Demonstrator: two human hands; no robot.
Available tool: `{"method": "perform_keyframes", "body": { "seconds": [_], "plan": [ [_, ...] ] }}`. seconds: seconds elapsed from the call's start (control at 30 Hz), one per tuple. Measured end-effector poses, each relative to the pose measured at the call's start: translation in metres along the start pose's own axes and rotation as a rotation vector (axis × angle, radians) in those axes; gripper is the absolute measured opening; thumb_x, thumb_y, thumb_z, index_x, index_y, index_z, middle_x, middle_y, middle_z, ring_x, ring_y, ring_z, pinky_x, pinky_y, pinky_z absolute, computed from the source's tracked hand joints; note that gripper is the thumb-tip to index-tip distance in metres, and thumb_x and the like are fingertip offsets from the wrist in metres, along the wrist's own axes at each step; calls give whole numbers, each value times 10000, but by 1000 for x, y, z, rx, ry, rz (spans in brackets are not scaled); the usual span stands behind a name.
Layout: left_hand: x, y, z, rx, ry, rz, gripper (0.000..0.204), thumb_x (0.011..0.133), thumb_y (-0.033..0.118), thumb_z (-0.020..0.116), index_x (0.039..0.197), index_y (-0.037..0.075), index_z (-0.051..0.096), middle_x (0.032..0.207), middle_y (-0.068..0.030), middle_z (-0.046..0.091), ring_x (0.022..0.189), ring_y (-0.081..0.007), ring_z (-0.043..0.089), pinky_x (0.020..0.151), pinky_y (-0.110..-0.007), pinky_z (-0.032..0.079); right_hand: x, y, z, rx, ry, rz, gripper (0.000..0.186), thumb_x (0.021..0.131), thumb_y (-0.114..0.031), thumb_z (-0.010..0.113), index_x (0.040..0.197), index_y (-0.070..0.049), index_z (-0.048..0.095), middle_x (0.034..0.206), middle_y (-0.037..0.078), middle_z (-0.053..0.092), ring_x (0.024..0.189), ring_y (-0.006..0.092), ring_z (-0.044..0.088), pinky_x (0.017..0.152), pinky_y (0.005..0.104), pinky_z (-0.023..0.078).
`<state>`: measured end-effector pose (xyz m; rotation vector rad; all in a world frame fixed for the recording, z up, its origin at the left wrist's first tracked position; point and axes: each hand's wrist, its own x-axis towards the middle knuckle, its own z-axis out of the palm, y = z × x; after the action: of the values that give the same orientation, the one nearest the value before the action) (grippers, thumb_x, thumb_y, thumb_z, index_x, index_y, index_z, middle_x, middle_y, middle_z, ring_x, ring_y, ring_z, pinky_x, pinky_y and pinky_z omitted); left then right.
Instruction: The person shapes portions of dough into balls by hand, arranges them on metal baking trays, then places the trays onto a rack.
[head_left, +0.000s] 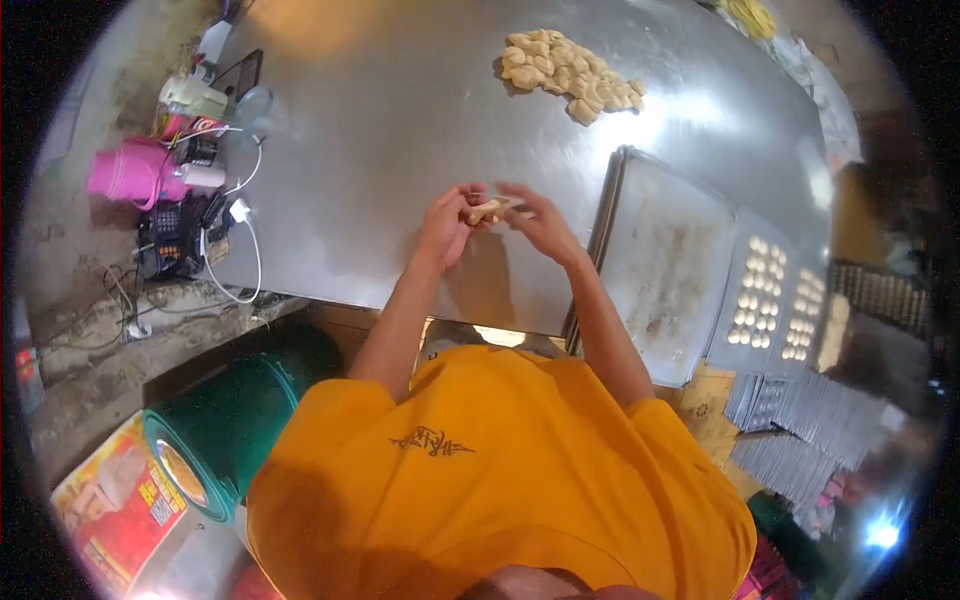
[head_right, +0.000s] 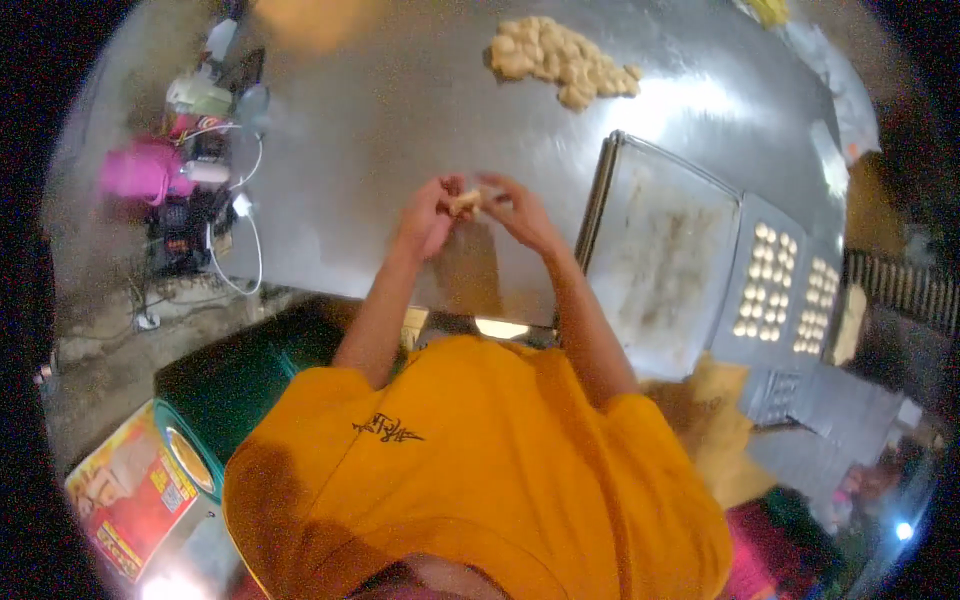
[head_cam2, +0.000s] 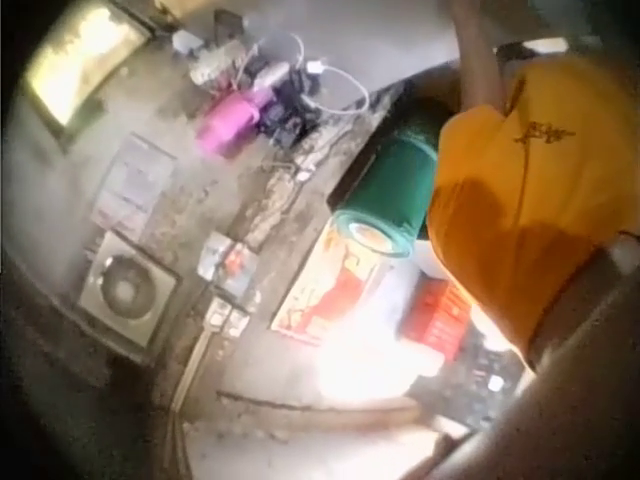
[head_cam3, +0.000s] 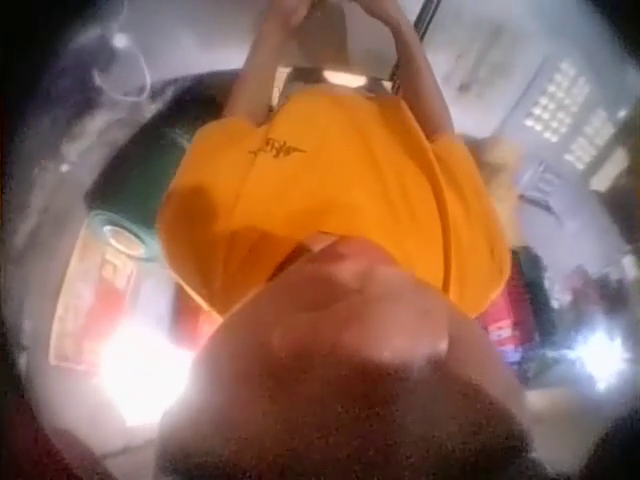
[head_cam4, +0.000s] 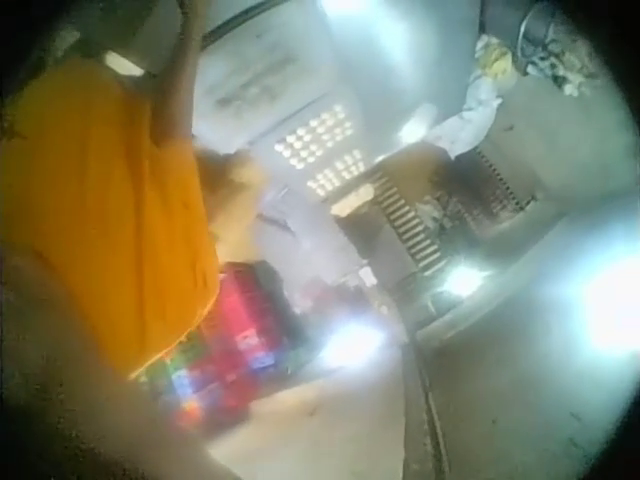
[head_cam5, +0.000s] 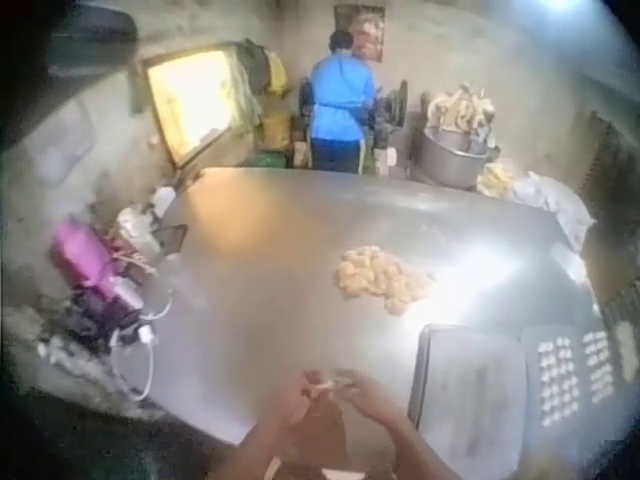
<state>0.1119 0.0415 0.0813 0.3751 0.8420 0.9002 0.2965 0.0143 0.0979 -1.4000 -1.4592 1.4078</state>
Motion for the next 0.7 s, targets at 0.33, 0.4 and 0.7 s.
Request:
{"method": "perform_keyframes", "body": {
  "seconds": [0.33,0.4,0.7],
  "plan": [
    [-10,13,14,402,-77,30,247,741,-30,618,959,74,567,756,-4,519,630,-147,523,535,-262,414,-18,-2,-47,294,322,20,193,886,-188,610,916,0,638,718,10,578,623,85,501,560,235,420],
    [-8,21,15,410,50,134,230,764,-8,608,979,69,577,791,-26,546,704,-156,556,577,-266,445,-17,26,-63,369,449,79,225,877,-210,605,878,12,646,698,49,599,633,93,534,572,243,431],
    [45,-18,32,1134,149,560,299,793,147,625,1081,79,581,1092,-142,567,1001,-294,561,881,-367,448,-6,100,-67,-545,705,30,283,870,-245,538,989,-16,654,812,157,661,707,200,648,605,324,505]
  ]
}}
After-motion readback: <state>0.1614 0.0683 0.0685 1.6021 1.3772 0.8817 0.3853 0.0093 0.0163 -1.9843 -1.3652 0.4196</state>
